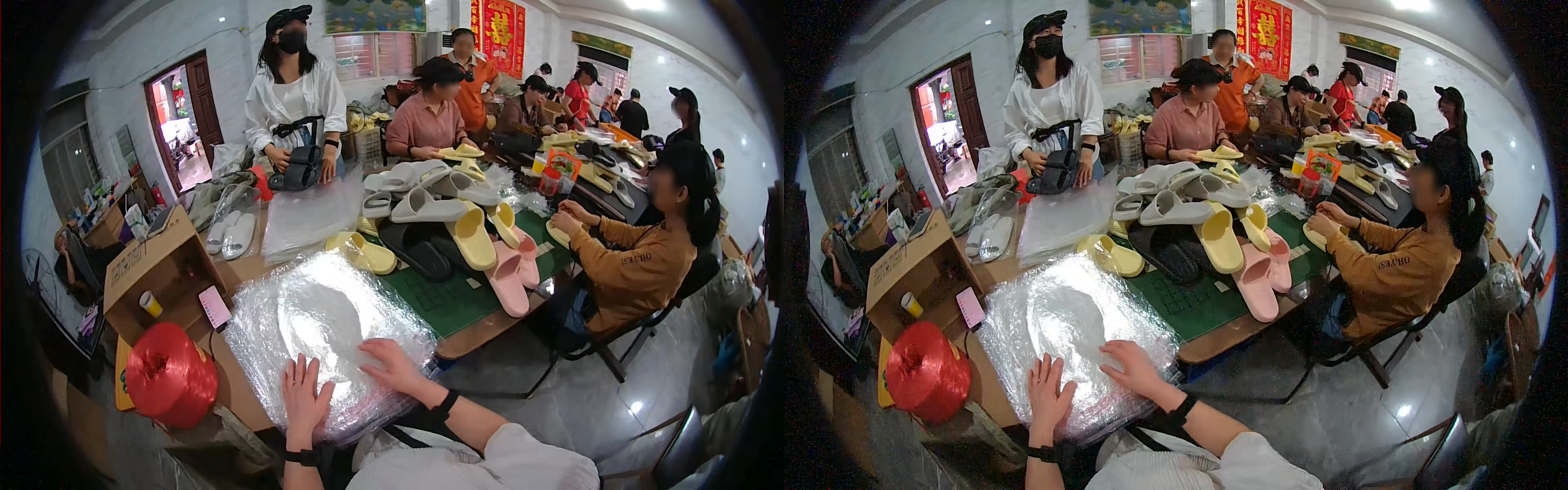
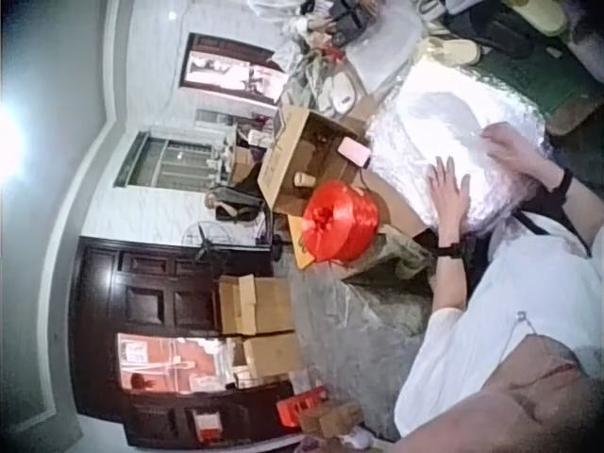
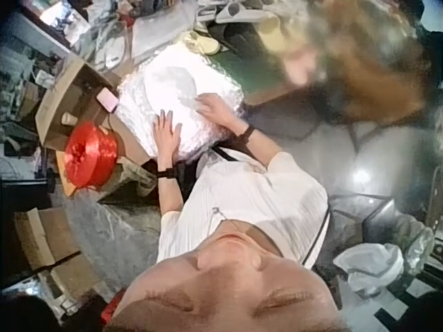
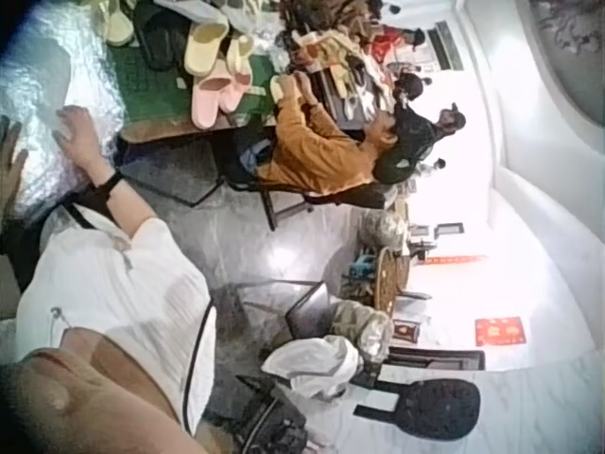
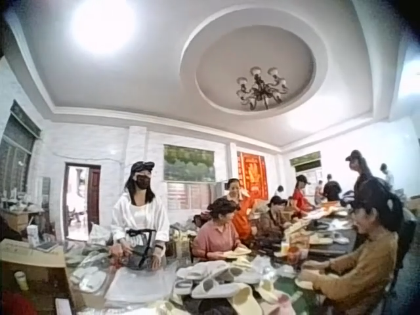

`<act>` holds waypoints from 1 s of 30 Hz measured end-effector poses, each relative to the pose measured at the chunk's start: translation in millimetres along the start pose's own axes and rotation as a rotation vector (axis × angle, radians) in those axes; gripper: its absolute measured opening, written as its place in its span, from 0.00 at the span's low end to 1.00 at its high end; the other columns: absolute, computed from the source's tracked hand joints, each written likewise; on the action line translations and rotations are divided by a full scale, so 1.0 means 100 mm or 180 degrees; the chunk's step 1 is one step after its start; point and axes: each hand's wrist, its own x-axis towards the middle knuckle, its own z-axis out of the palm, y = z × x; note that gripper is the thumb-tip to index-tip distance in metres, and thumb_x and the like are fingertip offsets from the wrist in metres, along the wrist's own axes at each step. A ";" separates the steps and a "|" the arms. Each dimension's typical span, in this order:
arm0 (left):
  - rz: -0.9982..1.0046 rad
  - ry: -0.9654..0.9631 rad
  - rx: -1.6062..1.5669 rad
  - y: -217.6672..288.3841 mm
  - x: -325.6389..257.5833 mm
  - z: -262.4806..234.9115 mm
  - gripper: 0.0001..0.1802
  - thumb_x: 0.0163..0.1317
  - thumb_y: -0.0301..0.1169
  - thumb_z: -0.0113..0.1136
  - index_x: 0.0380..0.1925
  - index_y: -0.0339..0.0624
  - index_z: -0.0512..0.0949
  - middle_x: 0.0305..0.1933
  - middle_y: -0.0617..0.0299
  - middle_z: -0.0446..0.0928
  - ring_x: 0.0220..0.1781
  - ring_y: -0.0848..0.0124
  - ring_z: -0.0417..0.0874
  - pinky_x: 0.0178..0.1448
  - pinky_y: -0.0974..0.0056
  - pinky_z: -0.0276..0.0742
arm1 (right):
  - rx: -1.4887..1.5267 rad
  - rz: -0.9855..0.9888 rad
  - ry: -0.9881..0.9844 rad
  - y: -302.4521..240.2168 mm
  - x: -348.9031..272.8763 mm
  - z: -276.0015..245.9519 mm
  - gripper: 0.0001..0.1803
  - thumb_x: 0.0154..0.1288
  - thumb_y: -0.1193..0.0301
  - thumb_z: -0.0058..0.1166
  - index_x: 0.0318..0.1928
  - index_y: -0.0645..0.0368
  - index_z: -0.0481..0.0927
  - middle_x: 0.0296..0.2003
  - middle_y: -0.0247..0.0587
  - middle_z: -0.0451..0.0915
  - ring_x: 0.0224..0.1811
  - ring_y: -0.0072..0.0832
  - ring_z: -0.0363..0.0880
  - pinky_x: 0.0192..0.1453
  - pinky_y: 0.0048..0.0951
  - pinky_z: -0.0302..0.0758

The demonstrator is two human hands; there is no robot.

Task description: Packing manufactured foam sandals into plastic bags and preparing them for shipping.

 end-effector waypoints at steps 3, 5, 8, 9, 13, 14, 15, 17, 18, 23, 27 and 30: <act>-0.0003 0.0118 -0.0015 -0.09 -0.02 0.05 0.35 0.65 0.50 0.59 0.67 0.44 0.71 0.76 0.44 0.61 0.78 0.41 0.56 0.80 0.40 0.44 | 0.0670 0.0144 0.0290 0.08 0.02 -0.43 0.15 0.62 0.72 0.64 0.50 0.56 0.82 0.50 0.41 0.80 0.54 0.41 0.77 0.53 0.37 0.76; 0.0030 0.0222 -0.0028 -0.08 -0.03 0.07 0.35 0.63 0.50 0.61 0.66 0.44 0.72 0.75 0.44 0.63 0.77 0.40 0.58 0.79 0.40 0.46 | 0.0149 0.0146 0.1307 0.42 0.05 -0.79 0.13 0.59 0.78 0.61 0.46 0.57 0.83 0.44 0.43 0.81 0.49 0.42 0.77 0.54 0.39 0.73; -0.0068 0.0295 -0.0027 -0.11 -0.07 0.03 0.34 0.63 0.49 0.61 0.66 0.45 0.73 0.75 0.44 0.63 0.77 0.40 0.57 0.80 0.40 0.46 | 0.0127 0.0841 0.2160 0.58 0.22 -1.53 0.14 0.61 0.78 0.59 0.48 0.60 0.80 0.46 0.46 0.80 0.53 0.45 0.76 0.60 0.41 0.71; -0.0033 0.0247 -0.0029 -0.08 -0.05 0.02 0.34 0.63 0.50 0.61 0.66 0.46 0.73 0.75 0.44 0.64 0.77 0.40 0.57 0.80 0.40 0.46 | -0.1394 0.0690 0.2446 0.92 0.17 -1.82 0.17 0.62 0.75 0.61 0.52 0.62 0.79 0.50 0.49 0.78 0.56 0.46 0.75 0.64 0.43 0.69; 0.0025 0.0150 -0.0085 -0.05 0.00 0.06 0.34 0.64 0.50 0.61 0.67 0.46 0.73 0.75 0.44 0.63 0.78 0.42 0.56 0.80 0.41 0.44 | -0.2641 0.1355 0.2525 1.93 0.11 -2.66 0.31 0.61 0.66 0.64 0.62 0.64 0.71 0.57 0.54 0.74 0.67 0.51 0.64 0.69 0.50 0.66; -0.0013 0.0228 -0.0159 -0.06 -0.02 0.06 0.34 0.61 0.52 0.61 0.65 0.47 0.75 0.75 0.44 0.64 0.77 0.40 0.58 0.79 0.39 0.45 | -0.2630 0.1332 0.2532 2.05 0.16 -2.75 0.31 0.61 0.66 0.64 0.62 0.64 0.71 0.57 0.54 0.74 0.67 0.51 0.64 0.69 0.50 0.66; -0.0005 0.0247 -0.0159 -0.08 -0.03 0.06 0.34 0.61 0.52 0.61 0.65 0.47 0.75 0.75 0.44 0.64 0.77 0.40 0.58 0.79 0.39 0.45 | -0.2592 0.1636 0.2100 2.13 0.22 -2.83 0.32 0.61 0.65 0.63 0.63 0.62 0.71 0.58 0.55 0.73 0.67 0.52 0.65 0.68 0.51 0.67; -0.0099 0.0214 -0.0112 -0.12 -0.08 0.05 0.34 0.61 0.52 0.61 0.65 0.47 0.75 0.74 0.45 0.64 0.77 0.41 0.58 0.79 0.39 0.45 | -0.2513 0.1919 0.1655 2.16 0.39 -2.88 0.32 0.60 0.64 0.63 0.65 0.59 0.71 0.60 0.56 0.72 0.67 0.53 0.65 0.68 0.52 0.68; -0.0139 0.0232 -0.0078 -0.15 -0.12 0.07 0.35 0.61 0.52 0.62 0.65 0.47 0.75 0.75 0.46 0.65 0.77 0.42 0.58 0.80 0.40 0.45 | -0.2380 0.2247 0.1336 2.13 0.53 -2.87 0.31 0.60 0.64 0.62 0.64 0.55 0.73 0.59 0.56 0.74 0.65 0.53 0.69 0.66 0.51 0.70; -0.0121 0.0179 -0.0103 -0.09 -0.06 0.07 0.35 0.60 0.53 0.62 0.65 0.47 0.75 0.75 0.47 0.65 0.78 0.43 0.57 0.80 0.41 0.45 | -0.2437 0.2328 0.1401 2.16 0.57 -2.87 0.19 0.58 0.69 0.58 0.51 0.56 0.80 0.43 0.56 0.83 0.48 0.56 0.82 0.51 0.53 0.78; -0.0120 0.0159 -0.0069 -0.07 -0.05 0.06 0.35 0.61 0.52 0.62 0.65 0.47 0.74 0.75 0.46 0.64 0.78 0.43 0.57 0.80 0.42 0.44 | -0.2177 0.2281 0.1479 2.10 0.51 -2.83 0.21 0.62 0.70 0.56 0.57 0.48 0.80 0.43 0.52 0.85 0.47 0.52 0.83 0.52 0.51 0.78; -0.0103 0.0135 -0.0069 -0.07 -0.02 0.06 0.35 0.61 0.51 0.62 0.66 0.46 0.73 0.75 0.45 0.63 0.78 0.44 0.57 0.81 0.42 0.43 | -0.2481 0.2252 0.1432 2.16 0.39 -2.83 0.15 0.62 0.69 0.57 0.49 0.60 0.79 0.39 0.59 0.83 0.46 0.55 0.82 0.51 0.53 0.78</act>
